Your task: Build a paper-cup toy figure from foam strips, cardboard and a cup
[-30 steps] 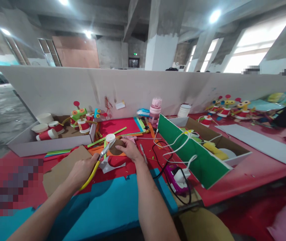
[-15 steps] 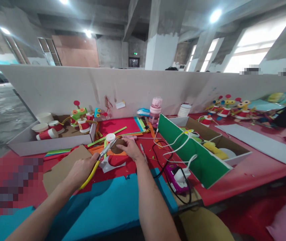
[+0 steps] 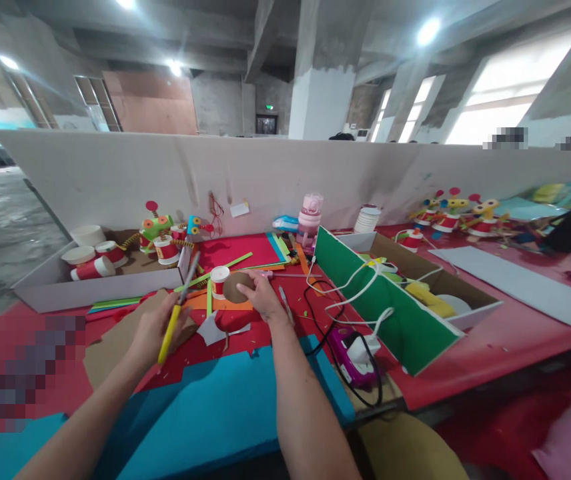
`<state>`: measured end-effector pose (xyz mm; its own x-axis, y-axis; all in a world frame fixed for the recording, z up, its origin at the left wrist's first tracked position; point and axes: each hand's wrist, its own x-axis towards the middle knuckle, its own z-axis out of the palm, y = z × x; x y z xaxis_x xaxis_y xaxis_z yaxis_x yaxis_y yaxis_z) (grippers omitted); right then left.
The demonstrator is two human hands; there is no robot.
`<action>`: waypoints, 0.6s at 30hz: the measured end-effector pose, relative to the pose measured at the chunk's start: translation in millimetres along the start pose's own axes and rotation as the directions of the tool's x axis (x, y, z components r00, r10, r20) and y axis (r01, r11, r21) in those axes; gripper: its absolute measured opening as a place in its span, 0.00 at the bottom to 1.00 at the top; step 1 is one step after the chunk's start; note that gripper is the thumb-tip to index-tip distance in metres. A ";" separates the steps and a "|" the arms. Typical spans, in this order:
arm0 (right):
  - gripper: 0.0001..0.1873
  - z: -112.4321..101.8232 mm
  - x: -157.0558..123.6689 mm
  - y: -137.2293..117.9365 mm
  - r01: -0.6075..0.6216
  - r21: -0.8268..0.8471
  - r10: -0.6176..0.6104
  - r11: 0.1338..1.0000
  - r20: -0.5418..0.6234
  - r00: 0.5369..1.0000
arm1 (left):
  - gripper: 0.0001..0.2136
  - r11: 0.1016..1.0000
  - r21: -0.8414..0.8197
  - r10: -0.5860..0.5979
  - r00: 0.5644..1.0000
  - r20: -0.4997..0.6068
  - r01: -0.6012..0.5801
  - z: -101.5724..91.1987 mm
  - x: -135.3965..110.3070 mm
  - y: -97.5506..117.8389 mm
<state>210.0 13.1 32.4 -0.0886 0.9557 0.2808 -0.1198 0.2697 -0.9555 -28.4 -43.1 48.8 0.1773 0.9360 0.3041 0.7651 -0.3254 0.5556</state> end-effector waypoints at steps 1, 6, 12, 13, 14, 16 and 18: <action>0.21 3.6 -0.9 -1.3 0.006 0.020 -0.006 1.000 0.012 1.000 | 0.18 0.983 -0.182 -0.030 0.998 -0.055 0.020 1.7 0.9 -1.9; 0.28 31.4 -7.3 -4.6 -0.070 0.131 0.043 0.989 0.203 0.978 | 0.22 0.724 -0.689 -0.069 0.996 -0.056 0.012 4.9 5.9 -1.3; 0.28 50.8 -10.8 0.6 -0.098 0.116 0.058 0.988 0.308 0.949 | 0.23 0.661 -0.751 -0.019 1.000 -0.021 -0.003 5.9 7.9 1.9; 0.27 49.6 -10.1 0.6 -0.094 0.102 0.061 0.990 0.288 0.956 | 0.22 0.671 -0.742 -0.026 0.999 -0.034 -0.008 6.6 8.3 0.7; 0.23 47.1 -9.1 0.3 -0.086 0.093 0.061 0.992 0.248 0.967 | 0.22 0.685 -0.728 -0.039 0.998 -0.049 -0.009 7.2 8.8 -1.3; 0.17 39.8 -6.7 -0.8 -0.062 0.098 0.049 0.993 0.132 0.990 | 0.22 0.716 -0.698 -0.086 0.992 -0.087 0.000 8.0 10.2 -7.2; 0.18 33.2 -5.0 -1.5 -0.039 0.114 0.035 0.993 0.037 0.999 | 0.23 0.735 -0.678 -0.129 0.984 -0.124 0.011 8.3 11.6 -13.5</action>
<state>177.7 3.9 35.4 -0.1291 0.9595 0.2504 -0.2284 0.2169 -0.9491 -31.5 -26.8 38.5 -0.0016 0.9462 0.3236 0.1449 -0.3199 0.9363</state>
